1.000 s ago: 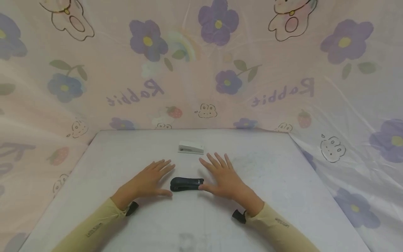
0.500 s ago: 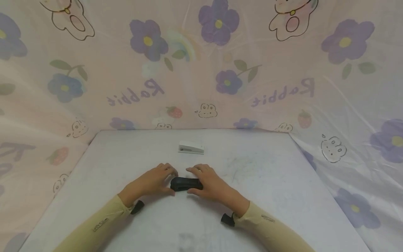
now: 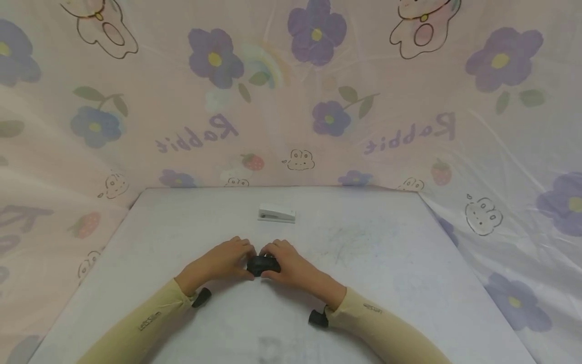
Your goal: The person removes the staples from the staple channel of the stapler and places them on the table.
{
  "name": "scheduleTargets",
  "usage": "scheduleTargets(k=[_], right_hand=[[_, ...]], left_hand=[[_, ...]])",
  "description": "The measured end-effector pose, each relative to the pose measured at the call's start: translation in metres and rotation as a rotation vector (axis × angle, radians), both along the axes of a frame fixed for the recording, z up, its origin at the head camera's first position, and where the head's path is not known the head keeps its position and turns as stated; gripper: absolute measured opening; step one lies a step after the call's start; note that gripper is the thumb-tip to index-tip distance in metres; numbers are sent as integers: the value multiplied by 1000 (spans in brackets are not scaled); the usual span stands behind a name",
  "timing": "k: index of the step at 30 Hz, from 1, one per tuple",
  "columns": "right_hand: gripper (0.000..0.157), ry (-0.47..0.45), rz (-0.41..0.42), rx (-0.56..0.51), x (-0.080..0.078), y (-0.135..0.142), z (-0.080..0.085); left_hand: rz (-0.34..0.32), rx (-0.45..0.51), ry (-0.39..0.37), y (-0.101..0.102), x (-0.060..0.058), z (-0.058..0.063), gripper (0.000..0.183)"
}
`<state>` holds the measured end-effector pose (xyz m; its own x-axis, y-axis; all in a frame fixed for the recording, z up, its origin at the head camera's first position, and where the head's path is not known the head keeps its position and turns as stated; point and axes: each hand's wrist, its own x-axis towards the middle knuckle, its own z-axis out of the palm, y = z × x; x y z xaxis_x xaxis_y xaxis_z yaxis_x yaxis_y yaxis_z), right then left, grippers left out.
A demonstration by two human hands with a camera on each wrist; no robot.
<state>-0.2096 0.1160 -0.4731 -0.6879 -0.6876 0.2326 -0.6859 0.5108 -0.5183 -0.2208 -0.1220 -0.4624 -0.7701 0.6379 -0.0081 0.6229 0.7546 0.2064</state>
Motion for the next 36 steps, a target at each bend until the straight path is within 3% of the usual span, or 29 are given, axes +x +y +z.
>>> scheduleTargets(k=[7, 16, 29, 33, 36], right_hand=[[34, -49, -6, 36, -1, -8, 1], [31, -146, 5, -5, -2, -8, 5], [30, -107, -10, -35, -3, -4, 2], [32, -134, -4, -71, -5, -2, 0], [35, -224, -18, -172, -6, 2, -1]], left_hand=[[17, -6, 11, 5, 2, 2, 47], [70, -57, 60, 11, 8, 6, 46], [111, -61, 69, 18, 11, 7, 47], [123, -77, 64, 19, 10, 7, 49], [133, -86, 59, 17, 10, 8, 48]])
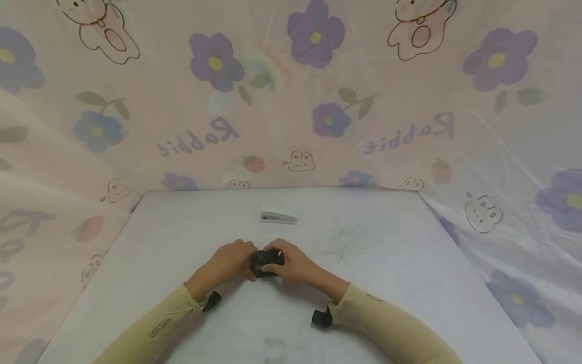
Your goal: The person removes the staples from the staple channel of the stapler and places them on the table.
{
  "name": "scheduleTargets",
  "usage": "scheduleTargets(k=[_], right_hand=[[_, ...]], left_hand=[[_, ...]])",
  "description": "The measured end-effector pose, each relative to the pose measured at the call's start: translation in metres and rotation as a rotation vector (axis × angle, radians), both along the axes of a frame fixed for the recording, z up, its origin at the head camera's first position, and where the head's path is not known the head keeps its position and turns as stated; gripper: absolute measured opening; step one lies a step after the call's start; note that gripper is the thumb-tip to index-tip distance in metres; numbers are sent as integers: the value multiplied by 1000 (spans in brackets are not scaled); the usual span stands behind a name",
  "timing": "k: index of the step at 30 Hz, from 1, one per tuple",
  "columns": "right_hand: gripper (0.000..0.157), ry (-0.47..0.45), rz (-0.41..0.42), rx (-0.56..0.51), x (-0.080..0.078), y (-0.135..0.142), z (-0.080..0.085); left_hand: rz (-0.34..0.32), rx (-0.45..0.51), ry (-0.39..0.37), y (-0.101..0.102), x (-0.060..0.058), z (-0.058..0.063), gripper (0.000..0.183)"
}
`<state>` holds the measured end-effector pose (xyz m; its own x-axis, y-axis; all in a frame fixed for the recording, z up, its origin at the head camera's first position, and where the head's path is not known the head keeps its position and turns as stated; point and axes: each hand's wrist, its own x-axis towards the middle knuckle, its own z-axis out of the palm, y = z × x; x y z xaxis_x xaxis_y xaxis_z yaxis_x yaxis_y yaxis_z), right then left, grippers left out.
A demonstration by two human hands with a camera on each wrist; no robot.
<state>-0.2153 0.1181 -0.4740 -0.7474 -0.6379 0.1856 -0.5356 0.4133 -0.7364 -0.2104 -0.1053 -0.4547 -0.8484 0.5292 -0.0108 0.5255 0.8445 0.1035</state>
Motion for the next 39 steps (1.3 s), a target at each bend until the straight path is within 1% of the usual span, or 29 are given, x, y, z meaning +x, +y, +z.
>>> scheduleTargets(k=[3, 5, 6, 8, 13, 15, 17, 19, 22, 24, 27, 29, 31, 35, 39], right_hand=[[37, -97, -15, -105, -2, 4, -2], [38, -118, -3, -151, -2, 6, -3], [39, -106, 6, -155, -3, 6, -3], [39, -49, 16, -155, -3, 9, -1], [40, 193, 36, -118, -9, 27, 9], [38, 260, 42, -106, -11, 37, 15], [36, 299, 55, -99, -13, 46, 20], [33, 314, 61, -93, -14, 55, 24], [31, 292, 54, -70, -12, 65, 28], [30, 257, 33, -61, -6, 68, 33], [31, 211, 2, -42, -2, 74, 34], [31, 187, -2, -33, -1, 79, 35], [29, 161, 11, -5, -4, 87, 33], [26, 100, 38, 70, -6, 98, 42], [24, 55, 34, 194, -6, 103, 54]], left_hand=[[10, -3, -5, -2, 1, 2, 44], [15, -6, -10, -2, 1, 2, 42], [17, -7, -12, -2, 1, 3, 41], [16, -7, -16, -1, 2, 4, 41], [30, -19, -14, 4, 6, 7, 40], [40, -28, -7, 5, 7, 7, 40], [47, -31, -4, 5, 8, 6, 40], [49, -30, -5, 5, 9, 7, 40], [45, -26, -1, 4, 9, 6, 40], [41, -24, -1, 3, 9, 5, 40], [33, -22, -4, 3, 11, 5, 40], [28, -20, -4, 3, 12, 6, 40], [22, -18, -6, 4, 12, 7, 40], [17, -19, 3, 4, 10, 7, 40], [12, -14, 5, 4, 8, 7, 40]])
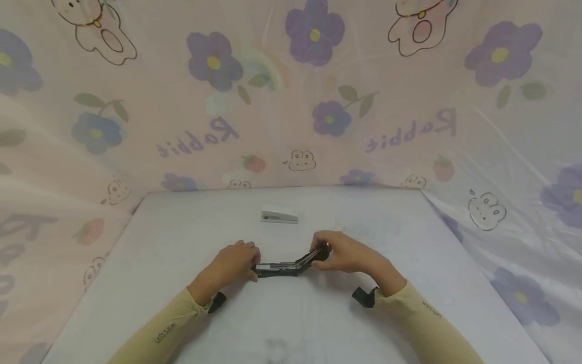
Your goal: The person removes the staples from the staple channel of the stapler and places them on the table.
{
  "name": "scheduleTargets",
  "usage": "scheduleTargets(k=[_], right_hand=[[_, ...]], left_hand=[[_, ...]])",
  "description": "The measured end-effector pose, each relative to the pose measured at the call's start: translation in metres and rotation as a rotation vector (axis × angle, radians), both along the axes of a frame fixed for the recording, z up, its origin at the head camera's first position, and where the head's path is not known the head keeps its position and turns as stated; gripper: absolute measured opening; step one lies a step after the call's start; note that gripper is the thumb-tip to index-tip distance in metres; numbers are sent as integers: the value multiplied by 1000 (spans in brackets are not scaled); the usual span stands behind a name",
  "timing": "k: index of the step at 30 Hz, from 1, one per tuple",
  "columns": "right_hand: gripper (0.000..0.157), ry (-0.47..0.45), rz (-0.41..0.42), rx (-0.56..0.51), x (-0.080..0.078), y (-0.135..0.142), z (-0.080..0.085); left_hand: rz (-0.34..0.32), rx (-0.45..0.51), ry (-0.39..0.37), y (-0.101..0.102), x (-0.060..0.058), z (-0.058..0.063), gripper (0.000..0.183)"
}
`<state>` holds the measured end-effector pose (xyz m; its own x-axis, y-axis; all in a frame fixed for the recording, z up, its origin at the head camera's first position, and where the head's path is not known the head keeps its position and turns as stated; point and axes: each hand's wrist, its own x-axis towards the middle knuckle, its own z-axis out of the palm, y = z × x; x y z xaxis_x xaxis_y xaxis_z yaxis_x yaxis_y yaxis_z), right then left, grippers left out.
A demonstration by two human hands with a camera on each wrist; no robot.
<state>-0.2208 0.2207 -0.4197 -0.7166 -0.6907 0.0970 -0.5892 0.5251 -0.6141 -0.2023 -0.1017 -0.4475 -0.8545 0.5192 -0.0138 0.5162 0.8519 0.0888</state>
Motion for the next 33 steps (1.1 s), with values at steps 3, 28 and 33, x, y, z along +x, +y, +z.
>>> scheduleTargets(k=[3, 28, 33], right_hand=[[23, -20, -17, 88, 2, 3, 4], [17, 310, -43, -17, 19, -88, -36], [15, 296, -95, 104, 21, -100, -42]], left_hand=[[-12, 3, -15, 0, -2, -1, 41], [-72, 15, -148, -14, -14, -1, 37], [-100, 30, -141, -12, -14, -2, 37]])
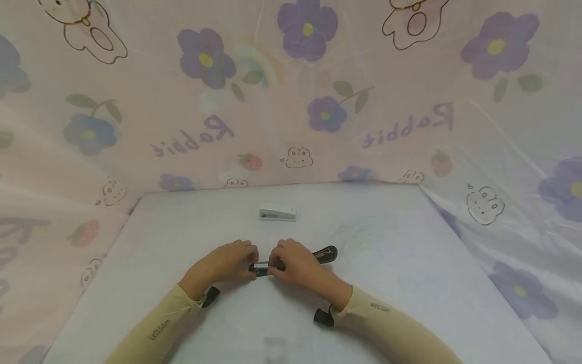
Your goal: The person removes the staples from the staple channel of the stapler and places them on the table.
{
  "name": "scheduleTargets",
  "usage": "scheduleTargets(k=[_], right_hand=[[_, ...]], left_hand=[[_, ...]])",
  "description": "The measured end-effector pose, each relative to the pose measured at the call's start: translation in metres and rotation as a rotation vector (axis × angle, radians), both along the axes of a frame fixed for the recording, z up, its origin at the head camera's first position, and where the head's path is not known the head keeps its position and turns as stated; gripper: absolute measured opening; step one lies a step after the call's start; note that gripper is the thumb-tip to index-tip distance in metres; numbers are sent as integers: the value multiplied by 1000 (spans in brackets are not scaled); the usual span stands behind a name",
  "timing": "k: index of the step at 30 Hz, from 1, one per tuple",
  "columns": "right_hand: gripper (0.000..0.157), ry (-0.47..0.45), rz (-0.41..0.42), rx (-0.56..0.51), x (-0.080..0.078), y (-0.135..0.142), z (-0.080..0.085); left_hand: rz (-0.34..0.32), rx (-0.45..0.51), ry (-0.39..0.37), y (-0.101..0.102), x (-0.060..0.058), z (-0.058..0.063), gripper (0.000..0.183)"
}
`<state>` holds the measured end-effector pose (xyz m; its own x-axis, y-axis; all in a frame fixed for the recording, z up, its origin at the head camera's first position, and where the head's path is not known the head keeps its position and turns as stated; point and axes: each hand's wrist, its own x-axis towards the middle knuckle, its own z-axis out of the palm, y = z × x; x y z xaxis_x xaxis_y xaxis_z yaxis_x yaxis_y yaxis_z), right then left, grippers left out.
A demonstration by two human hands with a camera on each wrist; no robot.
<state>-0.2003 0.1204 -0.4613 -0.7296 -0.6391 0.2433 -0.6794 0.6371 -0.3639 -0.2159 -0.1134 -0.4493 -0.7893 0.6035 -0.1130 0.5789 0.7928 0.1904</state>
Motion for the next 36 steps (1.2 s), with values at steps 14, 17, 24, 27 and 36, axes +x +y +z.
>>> scheduleTargets(k=[14, 17, 24, 27, 36], right_hand=[[16, -64, -53, -49, 9, -6, 7], [15, -120, -44, -69, 9, -5, 5], [7, -134, -77, -111, 7, -6, 4], [5, -100, -98, -97, 6, -6, 3], [9, -17, -112, -70, 1, -10, -5]], left_hand=[[1, 1, -2, 3, 1, 5, 37], [12, -5, -17, 3, 1, 4, 37], [7, -8, -11, 3, 0, 2, 36], [-4, -2, 2, 3, -1, 1, 36], [-17, 8, 14, 1, -2, -1, 37]])
